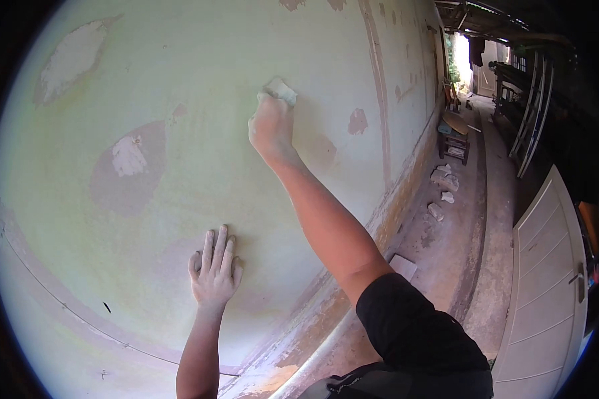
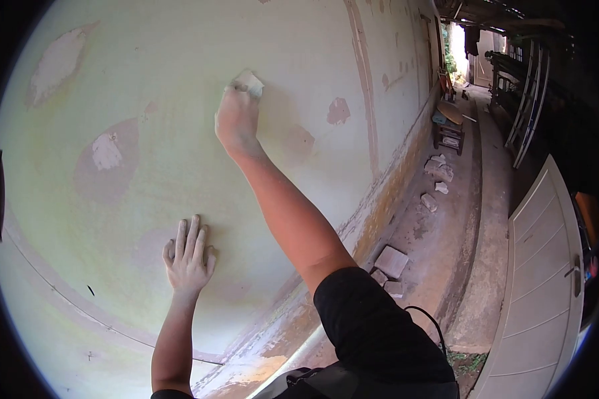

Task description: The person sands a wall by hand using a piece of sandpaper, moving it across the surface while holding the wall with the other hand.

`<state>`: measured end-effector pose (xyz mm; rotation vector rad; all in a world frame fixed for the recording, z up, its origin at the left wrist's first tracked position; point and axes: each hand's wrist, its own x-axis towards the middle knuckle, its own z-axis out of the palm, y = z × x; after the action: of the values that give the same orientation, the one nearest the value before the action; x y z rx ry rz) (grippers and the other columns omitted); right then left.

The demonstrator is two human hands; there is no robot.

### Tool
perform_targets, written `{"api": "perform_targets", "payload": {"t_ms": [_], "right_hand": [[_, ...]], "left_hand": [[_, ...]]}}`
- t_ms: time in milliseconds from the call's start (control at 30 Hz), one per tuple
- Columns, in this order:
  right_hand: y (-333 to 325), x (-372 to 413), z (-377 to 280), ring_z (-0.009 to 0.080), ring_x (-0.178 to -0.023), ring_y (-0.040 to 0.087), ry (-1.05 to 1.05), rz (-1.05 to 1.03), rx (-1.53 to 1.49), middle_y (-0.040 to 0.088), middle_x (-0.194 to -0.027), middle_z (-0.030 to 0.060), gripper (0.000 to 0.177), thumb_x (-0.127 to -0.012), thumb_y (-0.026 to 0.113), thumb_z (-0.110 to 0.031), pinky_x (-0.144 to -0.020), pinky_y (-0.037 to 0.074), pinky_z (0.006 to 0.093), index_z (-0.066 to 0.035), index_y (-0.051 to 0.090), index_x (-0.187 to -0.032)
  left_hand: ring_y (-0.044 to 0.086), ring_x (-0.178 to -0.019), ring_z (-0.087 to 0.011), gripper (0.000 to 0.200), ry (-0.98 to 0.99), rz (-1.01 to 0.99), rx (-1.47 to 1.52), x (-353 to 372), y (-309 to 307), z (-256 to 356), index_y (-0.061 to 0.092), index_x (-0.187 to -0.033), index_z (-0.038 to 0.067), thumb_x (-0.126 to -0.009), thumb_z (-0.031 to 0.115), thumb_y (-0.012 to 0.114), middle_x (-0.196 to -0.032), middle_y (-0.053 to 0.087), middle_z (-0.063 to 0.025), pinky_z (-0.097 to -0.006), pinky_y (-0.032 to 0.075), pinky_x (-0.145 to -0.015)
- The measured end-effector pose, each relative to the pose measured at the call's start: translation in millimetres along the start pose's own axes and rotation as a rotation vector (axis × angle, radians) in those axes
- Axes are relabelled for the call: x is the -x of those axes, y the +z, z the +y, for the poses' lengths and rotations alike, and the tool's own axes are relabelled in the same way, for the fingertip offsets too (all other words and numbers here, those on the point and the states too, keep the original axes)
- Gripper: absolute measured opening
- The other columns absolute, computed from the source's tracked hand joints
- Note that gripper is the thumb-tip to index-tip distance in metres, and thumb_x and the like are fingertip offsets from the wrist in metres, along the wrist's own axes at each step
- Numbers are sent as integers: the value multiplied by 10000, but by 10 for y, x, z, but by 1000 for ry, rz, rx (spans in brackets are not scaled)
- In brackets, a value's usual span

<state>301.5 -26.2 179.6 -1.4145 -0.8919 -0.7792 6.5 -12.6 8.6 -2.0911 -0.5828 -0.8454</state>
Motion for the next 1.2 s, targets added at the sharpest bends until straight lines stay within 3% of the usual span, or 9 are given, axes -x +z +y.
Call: {"api": "perform_targets", "payload": {"t_ms": [167,367,533,567,633,700,1000,1100,1200], "right_hand": [[120,669,356,465,-883,710,130,-29,241,711,-969,298,484,-846,654,58,-759,570,528,81,598,-1326],[54,2423,1218,503,-1112,615,343,-174,177,669,-1141,318,474,-800,668,19,-961,448,587,88,608,-1265],[504,1560,981,431,-1014,650,76,127,474,688,-1050,236,379,-807,674,-69,-913,478,510,56,631,-1163],[284,1048,596,398,-1079,636,287,-26,178,673,-1122,220,386,-811,689,-99,-956,452,482,42,638,-1166],[374,425,287,465,-1042,643,10,257,143,692,-1112,278,427,-806,662,-17,-962,482,519,98,661,-1218],[-82,-92,-278,489,-1046,659,66,-56,-114,680,-1172,297,444,-834,643,3,-936,516,528,114,636,-1263],[177,1669,762,509,-1068,667,206,-3,128,672,-1200,348,602,-823,590,85,-925,540,528,122,549,-1423],[171,2144,986,498,-1111,675,336,-129,171,663,-1223,383,546,-797,625,81,-972,543,497,149,582,-1337],[256,1781,804,482,-960,649,277,54,149,663,-967,304,254,-757,645,49,-849,501,513,81,656,-1009]], "left_hand": [[386,-1558,-176,586,-72,30,-68,-340,-340,-452,565,-1523,300,-940,334,610,-1682,434,58,-501,167,-1258],[276,-1605,-152,678,-227,97,-234,-973,-847,-1053,440,-1613,327,-956,419,579,-1733,329,83,-513,119,-1284],[253,-1614,-154,702,-164,53,-171,-1013,-794,-971,403,-1638,301,-957,369,561,-1748,295,79,-474,131,-1295],[253,-1614,-154,702,-165,53,-168,-1015,-791,-973,403,-1638,301,-957,369,561,-1748,295,79,-474,131,-1295],[255,-1613,-152,707,-157,56,-166,-1011,-795,-975,409,-1636,294,-950,353,568,-1747,297,79,-476,128,-1295],[276,-1604,-145,696,-151,55,-170,-1011,-801,-974,426,-1624,307,-947,358,581,-1741,309,90,-477,144,-1288],[297,-1597,-149,657,-131,85,-166,-1000,-774,-980,459,-1602,291,-959,344,582,-1730,337,83,-473,170,-1274],[281,-1602,-142,641,-135,76,-163,-995,-765,-980,446,-1610,283,-986,370,565,-1735,320,89,-471,178,-1270],[256,-1606,-117,628,-129,74,-173,-985,-792,-983,423,-1618,289,-1017,425,547,-1744,284,112,-472,195,-1261]]}}
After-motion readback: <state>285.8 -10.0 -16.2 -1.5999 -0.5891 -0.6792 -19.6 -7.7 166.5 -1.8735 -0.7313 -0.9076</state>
